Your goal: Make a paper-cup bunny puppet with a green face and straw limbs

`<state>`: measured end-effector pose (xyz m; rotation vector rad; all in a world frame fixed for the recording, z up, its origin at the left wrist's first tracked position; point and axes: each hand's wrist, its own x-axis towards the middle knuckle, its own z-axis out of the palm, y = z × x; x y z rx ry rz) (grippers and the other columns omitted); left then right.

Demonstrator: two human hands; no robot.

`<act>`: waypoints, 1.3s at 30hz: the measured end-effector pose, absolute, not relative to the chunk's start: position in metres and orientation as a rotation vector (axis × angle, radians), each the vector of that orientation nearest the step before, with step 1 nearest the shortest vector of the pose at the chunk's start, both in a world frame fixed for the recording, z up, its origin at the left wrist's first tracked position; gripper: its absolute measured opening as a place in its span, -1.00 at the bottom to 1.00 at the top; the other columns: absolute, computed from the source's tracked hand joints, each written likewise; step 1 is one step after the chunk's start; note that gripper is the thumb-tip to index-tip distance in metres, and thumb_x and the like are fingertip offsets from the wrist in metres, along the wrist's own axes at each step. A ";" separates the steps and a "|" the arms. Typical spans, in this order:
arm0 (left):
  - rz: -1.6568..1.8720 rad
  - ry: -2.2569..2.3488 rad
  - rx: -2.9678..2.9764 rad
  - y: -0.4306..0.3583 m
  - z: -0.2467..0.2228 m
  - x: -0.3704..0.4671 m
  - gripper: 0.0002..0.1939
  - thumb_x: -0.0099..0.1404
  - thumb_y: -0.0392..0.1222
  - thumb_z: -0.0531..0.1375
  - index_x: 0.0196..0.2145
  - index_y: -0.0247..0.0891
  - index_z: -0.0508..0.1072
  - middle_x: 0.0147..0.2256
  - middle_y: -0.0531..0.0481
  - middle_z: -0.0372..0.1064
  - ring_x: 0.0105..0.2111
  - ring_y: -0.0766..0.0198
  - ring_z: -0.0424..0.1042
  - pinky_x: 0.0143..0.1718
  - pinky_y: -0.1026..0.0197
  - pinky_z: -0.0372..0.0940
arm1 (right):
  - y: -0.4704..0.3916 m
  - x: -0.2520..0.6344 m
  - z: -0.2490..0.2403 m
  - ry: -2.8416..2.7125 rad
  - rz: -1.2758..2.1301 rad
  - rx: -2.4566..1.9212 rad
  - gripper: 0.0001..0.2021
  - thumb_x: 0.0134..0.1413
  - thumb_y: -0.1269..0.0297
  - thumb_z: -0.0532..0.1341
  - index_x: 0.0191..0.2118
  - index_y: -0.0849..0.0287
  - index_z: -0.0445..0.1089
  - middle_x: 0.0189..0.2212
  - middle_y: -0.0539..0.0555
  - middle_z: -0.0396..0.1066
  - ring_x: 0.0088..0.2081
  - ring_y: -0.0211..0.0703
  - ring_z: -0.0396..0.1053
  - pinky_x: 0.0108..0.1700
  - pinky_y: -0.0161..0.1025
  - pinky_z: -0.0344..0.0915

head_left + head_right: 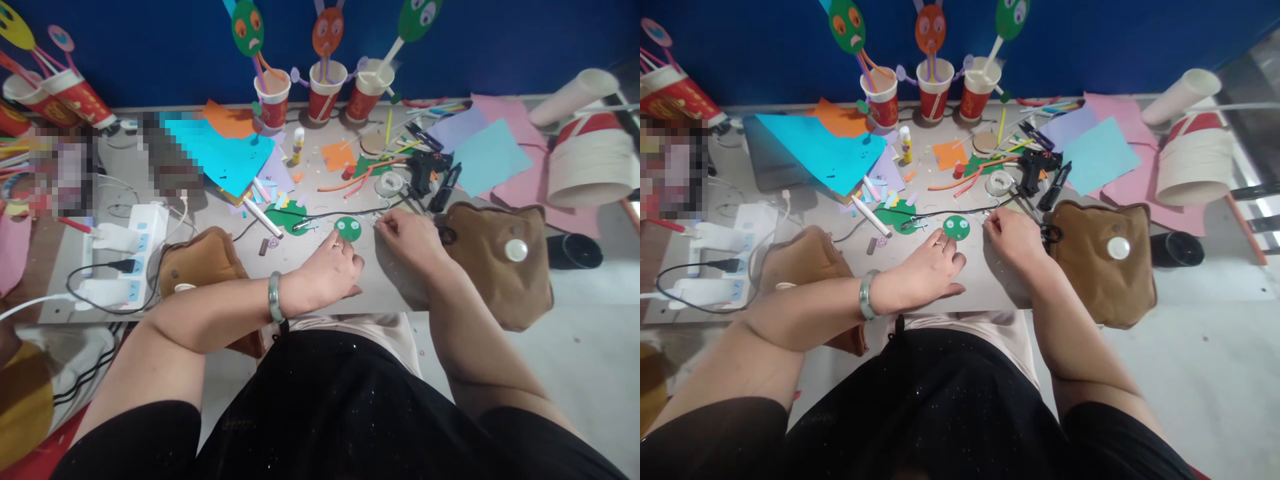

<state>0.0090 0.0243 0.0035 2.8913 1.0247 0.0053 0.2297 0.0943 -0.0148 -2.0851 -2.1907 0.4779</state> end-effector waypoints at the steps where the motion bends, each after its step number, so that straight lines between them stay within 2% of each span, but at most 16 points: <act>1: 0.009 1.024 2.891 0.024 0.004 0.009 -0.43 0.55 0.18 0.29 0.10 -0.48 0.63 0.05 -0.47 0.62 0.15 -0.23 0.56 0.28 -0.21 0.22 | 0.094 0.230 -0.015 -2.200 0.469 -2.091 -0.80 0.31 0.22 0.20 -0.15 0.11 0.58 -0.25 0.26 0.64 -0.20 0.19 0.51 -0.17 -0.04 0.26; 8: -0.061 0.993 2.875 0.026 0.011 0.008 -0.41 0.57 0.17 0.25 0.11 -0.51 0.63 0.08 -0.51 0.61 0.21 -0.24 0.55 0.38 -0.27 0.20 | 0.088 0.232 -0.020 -2.209 0.419 -2.011 -0.89 0.28 0.23 0.20 -0.21 0.09 0.46 -0.28 0.27 0.59 -0.25 0.17 0.47 -0.21 -0.03 0.22; 12: -0.020 1.028 2.845 0.027 0.010 0.008 -0.40 0.56 0.21 0.26 0.09 -0.50 0.63 0.05 -0.46 0.62 0.21 -0.22 0.55 0.45 -0.31 0.15 | 0.074 0.236 -0.019 -2.028 0.510 -1.836 -0.91 0.26 0.20 0.22 -0.25 0.07 0.39 -0.39 0.17 0.50 -0.35 0.05 0.39 -0.25 -0.06 0.23; 16: 0.069 1.060 2.788 0.027 0.017 0.008 -0.47 0.57 0.13 0.26 0.06 -0.50 0.63 0.09 -0.46 0.58 0.26 -0.27 0.51 0.46 -0.34 0.16 | 0.055 0.230 -0.011 -1.664 0.938 -1.635 -0.70 0.27 -0.03 0.35 -0.31 0.05 0.35 -0.54 -0.01 0.33 -0.52 -0.18 0.21 -0.41 -0.17 0.16; 19: 0.232 1.068 2.616 0.031 0.023 0.008 -0.60 0.60 0.00 0.24 0.05 -0.46 0.62 0.08 -0.37 0.60 0.20 -0.18 0.54 0.45 -0.31 0.18 | 0.043 0.220 -0.004 -1.380 1.248 -1.471 -0.52 0.15 -0.21 0.48 -0.34 0.08 0.37 -0.58 -0.08 0.24 -0.57 -0.30 0.11 -0.48 -0.25 0.04; 21: 0.362 1.088 2.397 0.036 0.024 0.008 -0.69 0.58 -0.07 0.25 0.04 -0.39 0.61 0.02 -0.28 0.62 0.10 -0.08 0.59 0.36 -0.24 0.29 | 0.038 0.213 -0.001 -1.243 1.380 -1.378 -0.43 0.03 -0.27 0.56 -0.39 0.11 0.37 -0.60 -0.11 0.19 -0.58 -0.35 0.07 -0.49 -0.29 -0.02; 23: 0.477 1.096 2.103 0.041 0.021 0.009 -0.76 0.54 -0.11 0.29 0.00 -0.34 0.59 -0.05 -0.20 0.65 -0.05 0.04 0.61 0.13 -0.07 0.44 | 0.035 0.207 0.002 -1.149 1.476 -1.319 -0.38 -0.07 -0.29 0.61 -0.42 0.13 0.37 -0.62 -0.12 0.17 -0.58 -0.38 0.06 -0.50 -0.31 -0.05; 25: 0.572 1.054 1.815 0.046 0.016 0.010 -0.82 0.48 -0.14 0.33 -0.07 -0.30 0.58 -0.15 -0.12 0.65 -0.20 0.17 0.58 -0.13 0.11 0.44 | 0.033 0.202 0.002 -1.091 1.531 -1.289 -0.37 -0.12 -0.29 0.64 -0.43 0.13 0.39 -0.63 -0.12 0.17 -0.59 -0.39 0.06 -0.51 -0.32 -0.07; 27: 0.658 0.993 1.622 0.049 0.011 0.010 -0.88 0.44 -0.17 0.35 -0.18 -0.28 0.56 -0.24 -0.05 0.63 -0.29 0.26 0.53 -0.25 0.19 0.37 | 0.031 0.198 0.002 -1.063 1.548 -1.264 -0.38 -0.13 -0.27 0.65 -0.42 0.13 0.41 -0.64 -0.13 0.17 -0.59 -0.39 0.06 -0.51 -0.33 -0.07; 32: 0.815 0.952 1.473 0.052 0.007 0.011 -0.86 0.40 -0.27 0.32 -0.35 -0.25 0.50 -0.34 0.03 0.58 -0.36 0.34 0.45 -0.29 0.23 0.30 | 0.028 0.193 0.000 -1.029 1.510 -1.226 -0.41 -0.14 -0.24 0.66 -0.39 0.12 0.43 -0.67 -0.16 0.16 -0.61 -0.39 0.03 -0.53 -0.34 -0.05; 39: 0.815 0.963 1.401 0.054 0.009 0.011 -0.80 0.38 -0.31 0.29 -0.43 -0.25 0.46 -0.43 0.08 0.47 -0.40 0.36 0.34 -0.33 0.23 0.24 | 0.026 0.188 0.007 -1.002 1.494 -1.279 -0.47 -0.11 -0.12 0.66 -0.39 0.12 0.40 -0.64 -0.12 0.28 -0.64 -0.41 0.07 -0.56 -0.36 -0.05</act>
